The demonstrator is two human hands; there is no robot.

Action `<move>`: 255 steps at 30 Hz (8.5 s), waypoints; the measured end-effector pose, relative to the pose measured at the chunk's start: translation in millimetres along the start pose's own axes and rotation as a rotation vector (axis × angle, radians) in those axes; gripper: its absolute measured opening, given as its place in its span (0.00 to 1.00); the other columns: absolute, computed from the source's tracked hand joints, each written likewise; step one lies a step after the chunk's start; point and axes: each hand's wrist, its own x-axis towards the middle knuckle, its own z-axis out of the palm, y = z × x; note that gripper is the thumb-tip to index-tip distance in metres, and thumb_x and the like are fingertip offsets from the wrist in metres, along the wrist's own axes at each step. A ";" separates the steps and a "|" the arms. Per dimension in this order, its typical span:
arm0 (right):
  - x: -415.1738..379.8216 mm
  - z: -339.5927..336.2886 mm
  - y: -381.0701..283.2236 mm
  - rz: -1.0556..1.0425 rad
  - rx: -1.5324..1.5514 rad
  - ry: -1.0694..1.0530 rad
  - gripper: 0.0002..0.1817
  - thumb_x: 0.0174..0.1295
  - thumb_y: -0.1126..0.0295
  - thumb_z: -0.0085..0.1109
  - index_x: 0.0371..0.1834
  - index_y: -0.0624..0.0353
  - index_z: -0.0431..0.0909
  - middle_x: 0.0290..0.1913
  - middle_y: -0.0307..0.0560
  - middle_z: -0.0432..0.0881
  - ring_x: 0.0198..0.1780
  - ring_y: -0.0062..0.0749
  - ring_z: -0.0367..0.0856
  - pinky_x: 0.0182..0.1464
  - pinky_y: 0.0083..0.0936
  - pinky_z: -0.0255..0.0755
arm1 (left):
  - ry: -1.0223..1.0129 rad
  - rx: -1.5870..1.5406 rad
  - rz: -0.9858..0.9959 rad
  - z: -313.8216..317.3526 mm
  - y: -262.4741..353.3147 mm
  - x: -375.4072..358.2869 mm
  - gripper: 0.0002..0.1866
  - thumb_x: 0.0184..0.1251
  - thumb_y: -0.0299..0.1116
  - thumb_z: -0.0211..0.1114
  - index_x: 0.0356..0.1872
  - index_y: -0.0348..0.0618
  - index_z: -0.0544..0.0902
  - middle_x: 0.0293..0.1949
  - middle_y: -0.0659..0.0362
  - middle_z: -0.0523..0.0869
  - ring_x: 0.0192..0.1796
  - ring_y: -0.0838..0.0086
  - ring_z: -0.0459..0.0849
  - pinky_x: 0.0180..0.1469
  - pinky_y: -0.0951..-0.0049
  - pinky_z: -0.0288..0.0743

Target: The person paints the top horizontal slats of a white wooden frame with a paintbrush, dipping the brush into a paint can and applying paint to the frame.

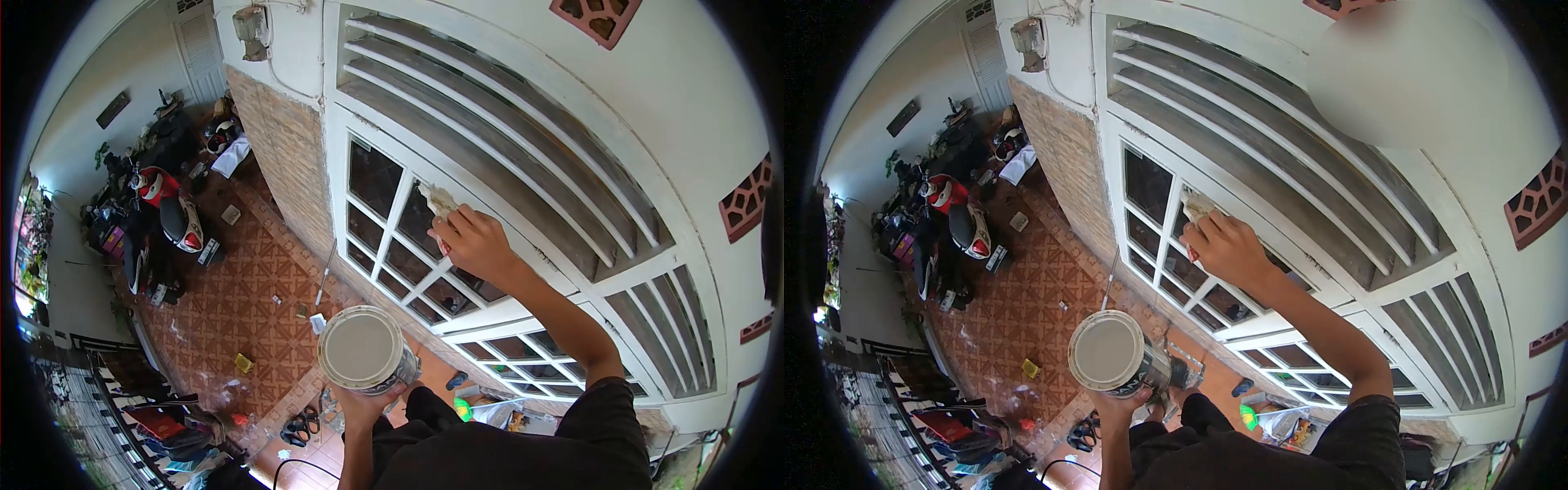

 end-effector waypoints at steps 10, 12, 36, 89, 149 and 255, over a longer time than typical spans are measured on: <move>-49.9 -21.6 -55.5 0.779 0.397 0.352 0.07 0.57 0.75 0.71 0.37 0.57 0.83 0.28 0.46 0.81 0.28 0.39 0.79 0.29 0.32 0.71 | -0.032 0.035 0.020 -8.1 3.8 -0.1 0.55 0.32 0.46 0.91 0.63 0.31 0.70 0.55 0.52 0.82 0.55 0.65 0.84 0.59 0.66 0.79; -77.5 -15.7 -77.0 0.891 0.423 0.339 0.06 0.58 0.75 0.70 0.37 0.57 0.84 0.29 0.47 0.82 0.27 0.40 0.79 0.28 0.31 0.71 | -0.043 0.017 -0.002 -7.8 3.9 -0.1 0.54 0.31 0.42 0.91 0.62 0.31 0.70 0.54 0.52 0.82 0.54 0.66 0.84 0.59 0.66 0.79; 235.8 20.6 105.0 -0.176 0.079 -0.029 0.10 0.66 0.62 0.62 0.32 0.55 0.80 0.28 0.47 0.81 0.31 0.46 0.81 0.33 0.40 0.74 | 0.039 -0.055 0.114 -3.3 10.5 31.0 0.61 0.32 0.42 0.91 0.68 0.36 0.59 0.61 0.49 0.75 0.62 0.63 0.78 0.65 0.61 0.74; 342.7 82.1 162.6 -0.473 -0.445 -0.453 0.14 0.64 0.61 0.59 0.35 0.62 0.83 0.31 0.59 0.84 0.38 0.55 0.85 0.42 0.46 0.79 | 0.281 -0.203 0.070 9.1 -47.0 47.9 0.64 0.33 0.36 0.91 0.72 0.39 0.54 0.64 0.49 0.71 0.65 0.62 0.77 0.67 0.63 0.74; 179.9 -31.4 155.7 -0.092 -0.096 -0.085 0.09 0.63 0.65 0.64 0.30 0.57 0.79 0.24 0.46 0.77 0.29 0.41 0.79 0.33 0.37 0.76 | 0.171 -0.204 0.014 24.3 -4.0 55.8 0.61 0.30 0.41 0.91 0.69 0.36 0.61 0.60 0.52 0.76 0.62 0.65 0.79 0.66 0.63 0.74; -122.2 -197.2 116.9 0.167 -0.489 -0.023 0.09 0.57 0.66 0.69 0.37 0.53 0.79 0.35 0.37 0.78 0.44 0.30 0.80 0.36 0.24 0.81 | -0.177 0.008 0.097 28.3 25.0 1.9 0.59 0.37 0.55 0.88 0.68 0.34 0.65 0.57 0.54 0.78 0.54 0.69 0.82 0.53 0.70 0.80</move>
